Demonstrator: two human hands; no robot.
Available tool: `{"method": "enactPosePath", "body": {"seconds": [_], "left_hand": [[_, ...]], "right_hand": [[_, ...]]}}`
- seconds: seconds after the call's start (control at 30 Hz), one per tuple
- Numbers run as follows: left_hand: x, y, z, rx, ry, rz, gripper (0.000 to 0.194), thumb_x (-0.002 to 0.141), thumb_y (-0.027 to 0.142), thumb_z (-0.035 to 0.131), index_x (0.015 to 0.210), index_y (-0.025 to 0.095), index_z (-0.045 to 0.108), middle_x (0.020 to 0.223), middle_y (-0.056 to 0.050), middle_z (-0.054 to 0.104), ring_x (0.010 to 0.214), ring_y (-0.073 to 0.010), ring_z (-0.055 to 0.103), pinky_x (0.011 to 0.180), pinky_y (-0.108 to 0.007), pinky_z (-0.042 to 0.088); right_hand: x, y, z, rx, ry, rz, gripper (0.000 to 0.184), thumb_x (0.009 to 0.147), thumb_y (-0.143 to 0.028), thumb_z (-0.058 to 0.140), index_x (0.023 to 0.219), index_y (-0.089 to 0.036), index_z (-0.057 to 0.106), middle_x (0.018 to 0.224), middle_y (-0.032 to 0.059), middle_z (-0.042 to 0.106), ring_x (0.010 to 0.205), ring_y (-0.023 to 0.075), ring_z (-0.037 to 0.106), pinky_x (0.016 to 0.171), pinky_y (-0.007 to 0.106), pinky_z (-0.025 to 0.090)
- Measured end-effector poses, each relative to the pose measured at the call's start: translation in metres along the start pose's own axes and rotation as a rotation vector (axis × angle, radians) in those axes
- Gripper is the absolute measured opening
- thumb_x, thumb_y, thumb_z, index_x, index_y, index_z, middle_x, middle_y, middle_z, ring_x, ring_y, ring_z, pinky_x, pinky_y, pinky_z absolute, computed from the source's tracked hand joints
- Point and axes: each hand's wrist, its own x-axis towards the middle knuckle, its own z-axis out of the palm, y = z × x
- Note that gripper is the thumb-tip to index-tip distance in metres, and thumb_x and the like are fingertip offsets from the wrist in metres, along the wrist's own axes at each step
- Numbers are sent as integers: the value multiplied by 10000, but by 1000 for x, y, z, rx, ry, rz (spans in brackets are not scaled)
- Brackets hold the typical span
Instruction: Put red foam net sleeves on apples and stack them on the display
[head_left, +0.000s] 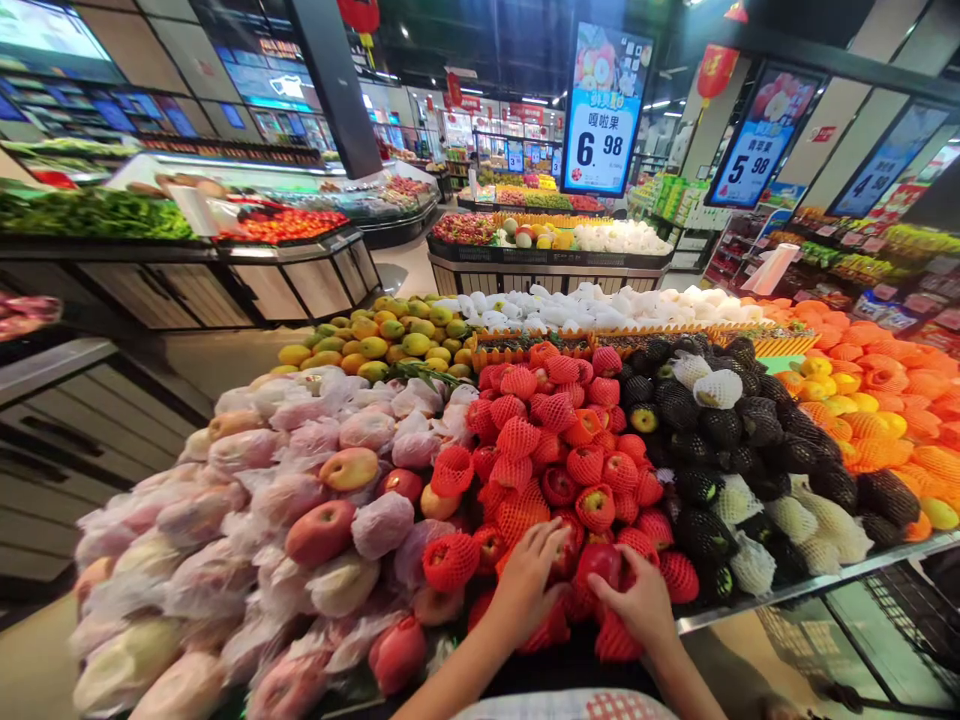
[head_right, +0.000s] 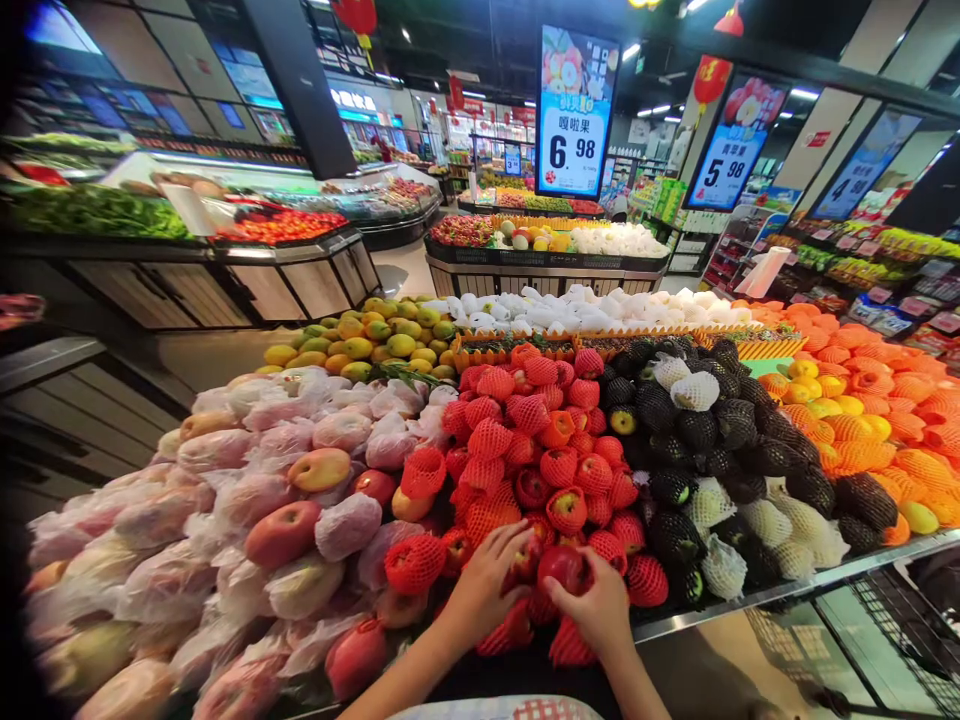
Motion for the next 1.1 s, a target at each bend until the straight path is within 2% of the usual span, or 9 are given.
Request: {"method": "enactPosePath", "body": {"seconds": [0.1,0.17,0.27,0.4,0.47,0.6,0.73,0.9,1.1], "left_hand": [[4,-10,-1,23,-29,-177,811,715,137,774,1475,149,493,1527,-158,495,1411,-333,447,1209,-530,358],[4,-14,2,-6,-67,-206,808,717,168,798,1469,147,503,1502,-159,523,1387,-325,479,1201,-507,372],[2,-18,6,-58,-100,-180,788,747,128,759,1487,176,491,1523,-136,513,1406,-284,473,1222,-468,351],[-8,-26,-4,-114,-132,-109,814,779,111,708,1537,212,429,1599,-109,425,1473,-258,395,1255,-469,301],[-16,-36,-20,-114,-57,-105,723,837,156,656,1525,218,444,1589,-113,435,1465,-266,405,1241,-497,321],[-42,-68,-62,-16,282,-189,353,972,234,438,1255,183,642,1328,-136,639,1266,-273,582,1135,-508,441],[-68,-97,-89,108,456,-364,288,969,251,377,993,185,657,1036,-112,707,983,-272,680,938,-457,543],[-75,-98,-91,205,297,-398,227,945,234,442,999,181,656,1058,-109,701,977,-257,677,921,-402,531],[-63,-83,-87,365,62,-436,575,798,149,572,1370,101,556,1448,-177,559,1346,-305,516,1126,-411,428]], "right_hand": [[15,-11,-1,-500,11,-167,545,704,-441,830,1151,-177,665,1093,126,691,1023,351,659,897,438,516],[24,-10,4,-619,-43,-236,578,683,-266,818,1222,-173,631,1179,129,649,1056,328,653,903,402,513],[33,-1,9,-611,-159,-281,678,645,-144,775,1295,-197,590,1255,108,589,1074,289,641,926,369,500],[40,6,1,-484,-338,-290,700,604,-150,787,1275,-230,603,1190,59,561,1060,264,619,949,358,485],[40,8,-4,-409,-367,-303,689,616,-179,802,1275,-231,608,1186,57,553,1086,264,603,982,364,473],[33,19,-3,-294,-400,-358,684,642,-246,826,1296,-224,625,1218,74,547,1154,285,582,1046,387,454],[25,31,6,-328,-311,-319,740,686,-245,804,1390,-214,579,1225,86,547,1162,293,590,1055,394,458],[22,28,3,-417,-265,-262,1013,591,-117,790,1531,-247,434,1228,79,556,1158,319,606,1058,420,472],[19,21,-21,-307,-223,-405,843,697,-49,497,1505,-288,491,1217,81,591,1160,261,607,1069,415,477]]}}
